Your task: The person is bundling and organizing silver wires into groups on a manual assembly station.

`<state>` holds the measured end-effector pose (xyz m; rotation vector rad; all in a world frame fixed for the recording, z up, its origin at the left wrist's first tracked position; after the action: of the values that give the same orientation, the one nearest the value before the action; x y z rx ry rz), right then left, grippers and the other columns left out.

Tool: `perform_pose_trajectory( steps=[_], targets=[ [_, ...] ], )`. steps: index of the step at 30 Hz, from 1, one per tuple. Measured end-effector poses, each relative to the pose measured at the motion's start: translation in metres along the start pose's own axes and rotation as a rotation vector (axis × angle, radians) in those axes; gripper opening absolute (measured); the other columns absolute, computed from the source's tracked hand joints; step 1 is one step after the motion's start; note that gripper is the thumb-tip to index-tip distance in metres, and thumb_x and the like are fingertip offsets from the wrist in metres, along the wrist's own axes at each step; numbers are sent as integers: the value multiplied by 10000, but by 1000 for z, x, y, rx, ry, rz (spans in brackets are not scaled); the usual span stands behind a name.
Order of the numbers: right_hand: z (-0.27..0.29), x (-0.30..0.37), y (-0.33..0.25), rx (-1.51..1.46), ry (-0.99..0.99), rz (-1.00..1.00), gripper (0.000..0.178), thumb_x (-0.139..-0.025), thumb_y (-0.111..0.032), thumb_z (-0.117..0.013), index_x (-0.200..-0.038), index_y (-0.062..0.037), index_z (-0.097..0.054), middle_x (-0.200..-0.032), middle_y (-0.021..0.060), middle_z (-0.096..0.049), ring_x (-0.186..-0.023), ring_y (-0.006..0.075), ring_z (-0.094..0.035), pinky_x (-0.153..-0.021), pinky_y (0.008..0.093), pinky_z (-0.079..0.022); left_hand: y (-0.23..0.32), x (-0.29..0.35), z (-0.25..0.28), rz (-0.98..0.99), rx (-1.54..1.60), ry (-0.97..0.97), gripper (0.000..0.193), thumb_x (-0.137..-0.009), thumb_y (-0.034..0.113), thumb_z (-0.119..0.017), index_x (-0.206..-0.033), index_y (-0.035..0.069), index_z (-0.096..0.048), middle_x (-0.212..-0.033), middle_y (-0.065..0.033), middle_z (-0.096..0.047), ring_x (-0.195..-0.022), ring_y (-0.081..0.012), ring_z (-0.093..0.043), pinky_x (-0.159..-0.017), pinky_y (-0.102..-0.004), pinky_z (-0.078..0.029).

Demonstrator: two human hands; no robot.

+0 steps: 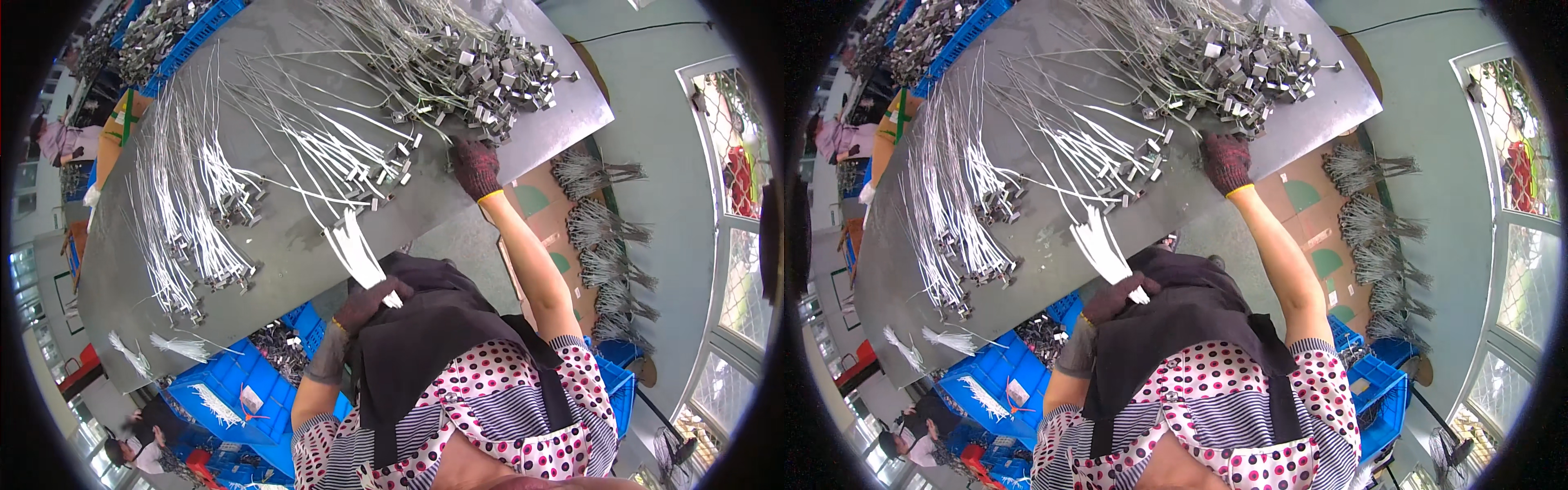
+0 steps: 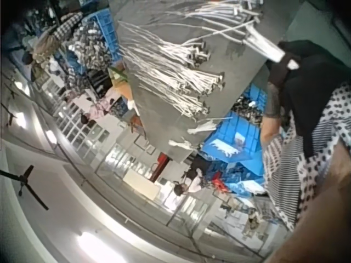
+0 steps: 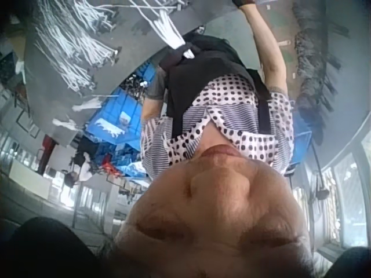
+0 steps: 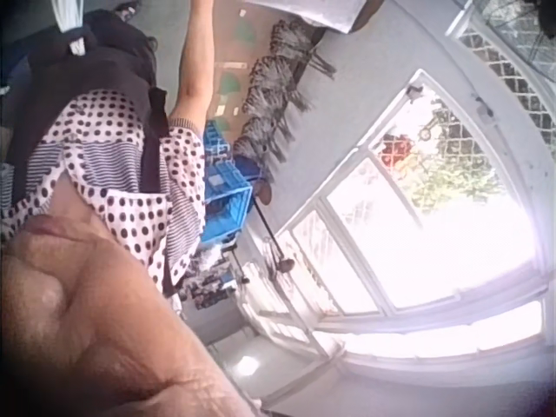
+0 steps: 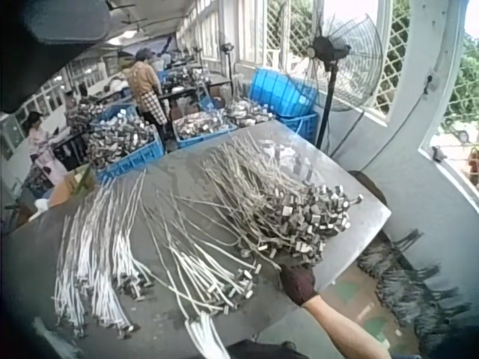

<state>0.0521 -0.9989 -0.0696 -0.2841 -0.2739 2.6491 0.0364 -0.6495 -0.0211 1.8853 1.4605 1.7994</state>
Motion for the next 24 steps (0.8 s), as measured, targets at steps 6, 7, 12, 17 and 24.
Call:
perform_pose_trajectory(
  steps=[6, 7, 12, 17, 24],
  targets=[
    [27, 40, 20, -375, -10, -44, 322, -912, -228, -647, -1222, -139, -651, -925, 168, -694, -839, 312, -683, -722, 436, -528, 13, 8, -10, -126, -86, -180, 305, -956, 256, -537, -1026, 13, -705, -1037, -63, -700, -981, -165, -619, -917, -313, -475],
    [30, 47, 22, -524, -66, -86, 324, -938, -218, -631, -1248, -125, -649, -979, 161, -714, -875, 262, -700, -768, 398, -538, 15, 3, -9, -143, -94, -105, 278, -959, 225, -543, -1027, 12, -709, -991, -58, -703, -959, -160, -627, -886, -307, -490],
    [51, 86, 24, -935, -212, -194, 328, -959, -133, -620, -1281, -68, -633, -901, 111, -702, -805, 135, -644, -752, 310, -529, 36, -51, -18, -335, -40, 105, 280, -1018, 205, -518, -1056, -16, -687, -865, -56, -684, -813, -165, -650, -778, -322, -523],
    [70, 124, 12, -1107, -286, -190, 348, -1009, -122, -521, -1335, -10, -571, -764, 17, -555, -686, 102, -514, -639, 270, -470, 50, -124, -47, -317, 454, 133, 326, -937, 259, -666, -1066, -41, -660, -768, -67, -623, -621, -181, -622, -584, -350, -558],
    [69, 265, 19, -1214, -589, -446, 488, -1024, -419, -499, -1318, -42, -593, -786, 15, -605, -631, 95, -543, -586, 273, -470, 17, -191, -97, -175, 685, -21, 266, -898, 67, -661, -1143, -25, -610, -1020, -165, -661, -860, -317, -688, -762, -496, -625]
  ],
)
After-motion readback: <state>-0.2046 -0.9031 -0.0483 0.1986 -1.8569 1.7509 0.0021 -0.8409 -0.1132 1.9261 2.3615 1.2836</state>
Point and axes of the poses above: each hand's wrist, its own x-axis away from the middle knuckle, its own z-axis out of the back of the hand, y = z × x, the point moved 4 cm from there along -x, towards the middle knuckle
